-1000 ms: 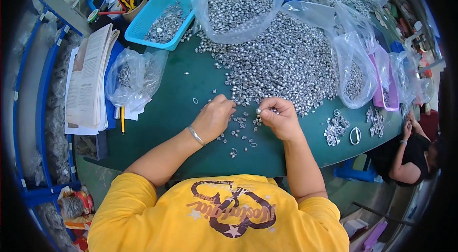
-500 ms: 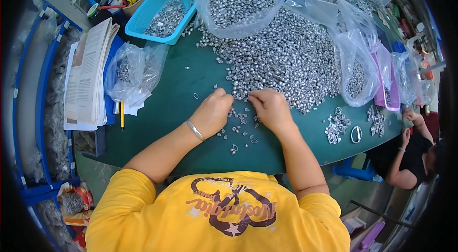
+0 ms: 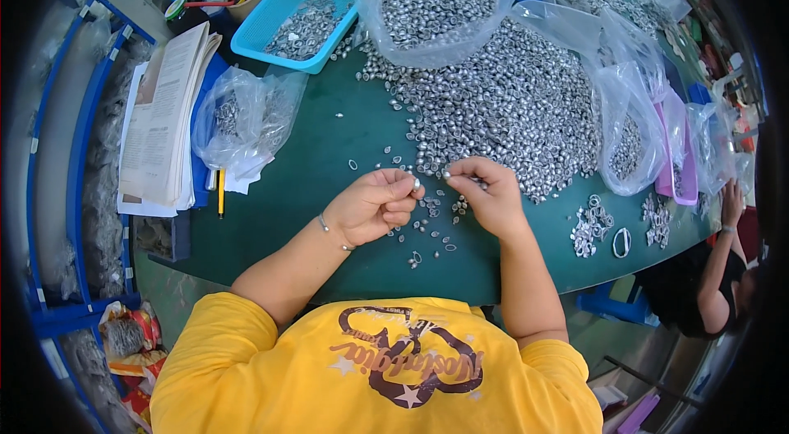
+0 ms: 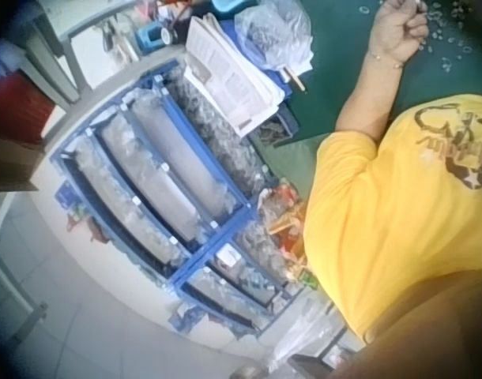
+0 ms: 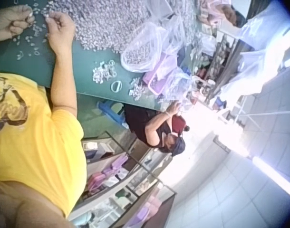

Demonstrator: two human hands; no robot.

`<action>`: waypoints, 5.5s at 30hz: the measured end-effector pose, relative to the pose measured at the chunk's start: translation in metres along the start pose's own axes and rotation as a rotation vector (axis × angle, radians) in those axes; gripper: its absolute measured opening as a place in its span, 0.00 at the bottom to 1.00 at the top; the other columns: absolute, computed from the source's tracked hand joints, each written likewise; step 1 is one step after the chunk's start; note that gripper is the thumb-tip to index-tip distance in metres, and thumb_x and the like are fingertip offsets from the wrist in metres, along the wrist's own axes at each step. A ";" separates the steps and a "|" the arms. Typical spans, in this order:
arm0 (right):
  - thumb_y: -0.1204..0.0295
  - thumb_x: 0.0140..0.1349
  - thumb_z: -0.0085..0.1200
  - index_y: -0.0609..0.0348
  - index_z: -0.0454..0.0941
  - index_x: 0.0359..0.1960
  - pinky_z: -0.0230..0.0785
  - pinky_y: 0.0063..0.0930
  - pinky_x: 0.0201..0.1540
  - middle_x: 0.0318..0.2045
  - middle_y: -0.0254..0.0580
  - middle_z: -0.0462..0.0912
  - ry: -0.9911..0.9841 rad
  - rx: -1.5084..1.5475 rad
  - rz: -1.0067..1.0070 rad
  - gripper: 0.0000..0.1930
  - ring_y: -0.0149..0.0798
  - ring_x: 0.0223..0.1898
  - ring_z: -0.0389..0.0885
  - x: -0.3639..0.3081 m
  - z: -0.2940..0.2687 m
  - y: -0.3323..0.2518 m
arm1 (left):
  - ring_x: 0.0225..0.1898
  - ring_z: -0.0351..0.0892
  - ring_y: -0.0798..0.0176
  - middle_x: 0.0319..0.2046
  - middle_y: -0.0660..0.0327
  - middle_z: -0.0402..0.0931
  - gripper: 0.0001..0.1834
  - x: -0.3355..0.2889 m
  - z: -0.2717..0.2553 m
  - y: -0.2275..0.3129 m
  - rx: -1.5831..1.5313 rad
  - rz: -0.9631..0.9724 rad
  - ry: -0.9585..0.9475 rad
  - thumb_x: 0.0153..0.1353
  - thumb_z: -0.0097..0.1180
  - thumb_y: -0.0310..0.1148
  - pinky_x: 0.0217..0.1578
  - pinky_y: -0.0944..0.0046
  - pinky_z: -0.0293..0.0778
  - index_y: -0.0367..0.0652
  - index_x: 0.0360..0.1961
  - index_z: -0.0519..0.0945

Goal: The person sorts small metal components on a work surface by picking them up and placing them into different bags and containers.

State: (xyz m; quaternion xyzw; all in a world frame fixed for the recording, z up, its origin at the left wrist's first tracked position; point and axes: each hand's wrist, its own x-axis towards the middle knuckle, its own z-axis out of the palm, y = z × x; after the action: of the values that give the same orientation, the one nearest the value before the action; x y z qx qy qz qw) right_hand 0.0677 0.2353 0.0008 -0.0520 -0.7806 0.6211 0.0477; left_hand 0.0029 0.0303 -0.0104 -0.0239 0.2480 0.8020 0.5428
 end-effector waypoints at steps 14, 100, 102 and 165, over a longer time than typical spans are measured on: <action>0.75 0.55 0.54 0.61 0.79 0.28 0.65 0.24 0.21 0.21 0.41 0.78 0.107 -0.034 0.058 0.03 0.35 0.19 0.74 0.003 0.000 0.004 | 0.25 0.63 0.75 0.36 0.60 0.72 0.07 -0.007 0.001 -0.004 -0.135 0.070 0.110 0.65 0.46 0.29 0.25 0.78 0.64 0.37 0.39 0.74; 0.72 0.63 0.49 0.59 0.69 0.34 0.49 0.09 0.15 0.30 0.38 0.70 -0.232 1.228 0.541 0.04 0.21 0.20 0.59 0.001 0.000 0.002 | 0.25 0.70 0.72 0.24 0.66 0.71 0.04 0.008 0.009 0.000 1.280 0.651 0.258 0.48 0.62 0.24 0.28 0.72 0.68 0.38 0.27 0.79; 0.73 0.62 0.49 0.58 0.69 0.33 0.48 0.09 0.15 0.29 0.38 0.69 -0.273 1.275 0.519 0.04 0.21 0.21 0.59 -0.001 0.001 0.002 | 0.23 0.67 0.76 0.24 0.68 0.71 0.04 0.009 0.012 -0.003 1.093 0.636 0.194 0.52 0.61 0.25 0.23 0.76 0.64 0.37 0.28 0.79; 0.50 0.66 0.38 0.49 0.65 0.21 0.57 0.19 0.15 0.16 0.30 0.66 0.331 1.144 0.214 0.20 0.28 0.16 0.65 0.154 -0.001 -0.077 | 0.35 0.70 0.62 0.34 0.55 0.71 0.07 -0.032 0.044 0.001 1.263 1.346 0.343 0.55 0.50 0.17 0.38 0.69 0.67 0.35 0.35 0.74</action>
State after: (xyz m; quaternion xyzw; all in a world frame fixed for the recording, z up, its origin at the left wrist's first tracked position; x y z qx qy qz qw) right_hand -0.0867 0.2407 0.0774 -0.1921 -0.2954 0.9273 0.1261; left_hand 0.0251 0.0212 0.0387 0.3057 0.6755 0.6500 -0.1666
